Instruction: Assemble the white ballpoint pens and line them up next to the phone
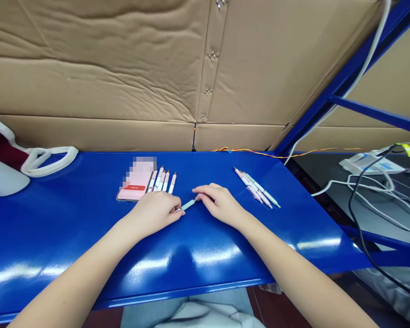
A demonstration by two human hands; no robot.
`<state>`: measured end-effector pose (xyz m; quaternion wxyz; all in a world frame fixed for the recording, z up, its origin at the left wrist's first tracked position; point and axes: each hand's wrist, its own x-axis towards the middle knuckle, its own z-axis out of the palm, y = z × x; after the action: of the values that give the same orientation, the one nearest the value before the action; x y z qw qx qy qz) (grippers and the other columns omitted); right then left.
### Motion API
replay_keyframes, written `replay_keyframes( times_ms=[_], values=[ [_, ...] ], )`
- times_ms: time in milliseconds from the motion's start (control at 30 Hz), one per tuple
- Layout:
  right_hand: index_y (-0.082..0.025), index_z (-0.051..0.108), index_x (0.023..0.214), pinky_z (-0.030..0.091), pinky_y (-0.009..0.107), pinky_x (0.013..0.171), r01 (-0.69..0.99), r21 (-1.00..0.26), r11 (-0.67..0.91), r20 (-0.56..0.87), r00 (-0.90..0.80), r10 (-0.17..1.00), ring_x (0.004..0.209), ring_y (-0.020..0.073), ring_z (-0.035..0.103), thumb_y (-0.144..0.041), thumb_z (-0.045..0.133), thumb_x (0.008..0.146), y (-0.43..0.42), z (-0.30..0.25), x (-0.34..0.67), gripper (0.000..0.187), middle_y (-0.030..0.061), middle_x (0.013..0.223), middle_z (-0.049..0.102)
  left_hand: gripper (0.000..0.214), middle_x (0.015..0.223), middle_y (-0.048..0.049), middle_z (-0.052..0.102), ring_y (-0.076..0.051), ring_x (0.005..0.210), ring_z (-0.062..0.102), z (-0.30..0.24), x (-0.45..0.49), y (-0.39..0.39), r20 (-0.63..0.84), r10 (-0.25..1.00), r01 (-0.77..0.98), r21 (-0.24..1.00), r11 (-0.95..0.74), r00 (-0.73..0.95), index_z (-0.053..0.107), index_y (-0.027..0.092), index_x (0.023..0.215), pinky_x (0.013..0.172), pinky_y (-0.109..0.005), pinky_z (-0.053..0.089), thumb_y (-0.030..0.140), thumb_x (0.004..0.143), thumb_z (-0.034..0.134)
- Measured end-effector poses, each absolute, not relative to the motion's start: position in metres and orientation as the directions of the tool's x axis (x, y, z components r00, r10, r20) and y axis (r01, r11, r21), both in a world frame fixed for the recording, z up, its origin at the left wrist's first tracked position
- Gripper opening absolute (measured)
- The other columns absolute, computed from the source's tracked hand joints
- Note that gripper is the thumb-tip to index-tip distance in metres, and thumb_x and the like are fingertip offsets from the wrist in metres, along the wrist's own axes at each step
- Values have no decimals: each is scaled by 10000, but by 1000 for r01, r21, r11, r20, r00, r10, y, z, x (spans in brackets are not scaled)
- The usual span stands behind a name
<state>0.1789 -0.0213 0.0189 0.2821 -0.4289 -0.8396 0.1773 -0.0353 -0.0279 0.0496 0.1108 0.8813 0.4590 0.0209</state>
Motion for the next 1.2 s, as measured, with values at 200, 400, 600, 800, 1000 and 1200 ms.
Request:
replay_keyframes(
  times_ms=[200, 400, 600, 800, 1000, 1200],
  values=[
    [-158, 638, 1029, 443, 321, 784, 777, -469, 421, 303, -306, 903, 806, 177, 574, -189, 549, 840, -4, 8, 187, 211, 63, 862, 657, 284, 718, -22, 671, -171, 674, 603, 52, -36, -28, -77, 812, 803, 225, -552, 579, 661, 222, 757, 556, -244, 348, 420, 853, 481],
    [-187, 681, 951, 417, 334, 837, 818, -367, 442, 263, -365, 893, 893, 189, 558, -146, 530, 833, 1, 3, 183, 195, 73, 925, 620, 293, 714, -23, 676, -174, 665, 604, 53, -36, -27, -104, 823, 818, 234, -525, 558, 661, 224, 760, 553, -242, 359, 430, 848, 473],
    [-237, 605, 1167, 406, 330, 818, 782, -349, 516, 280, -439, 854, 915, 190, 528, -228, 532, 862, 2, 4, 176, 314, 68, 1016, 591, 275, 686, -16, 669, -175, 651, 603, 51, -37, -27, -88, 825, 813, 254, -523, 558, 663, 225, 750, 545, -246, 361, 420, 835, 489],
    [-173, 679, 922, 425, 311, 812, 730, -340, 592, 260, -532, 806, 859, 169, 547, -152, 476, 879, 3, 6, 177, 208, 74, 900, 601, 279, 675, -15, 662, -174, 641, 595, 53, -38, -27, -102, 823, 814, 257, -521, 558, 662, 228, 750, 544, -242, 356, 422, 840, 483],
    [-172, 616, 879, 506, 314, 733, 484, -838, 254, 158, -230, 960, 750, 149, 619, -213, 482, 859, -2, 12, 189, 141, 48, 833, 648, 272, 686, -16, 665, -170, 643, 596, 52, -38, -27, -78, 820, 807, 254, -533, 567, 659, 228, 753, 546, -242, 348, 421, 841, 489],
    [-158, 552, 768, 489, 208, 497, 90, -989, -115, -132, -214, 968, 524, 90, 584, -307, 602, 774, -11, 16, 181, 158, 2, 666, 618, 276, 684, -17, 667, -166, 639, 595, 53, -38, -26, -74, 816, 798, 274, -537, 574, 659, 212, 754, 546, -240, 347, 407, 845, 486]
  ],
)
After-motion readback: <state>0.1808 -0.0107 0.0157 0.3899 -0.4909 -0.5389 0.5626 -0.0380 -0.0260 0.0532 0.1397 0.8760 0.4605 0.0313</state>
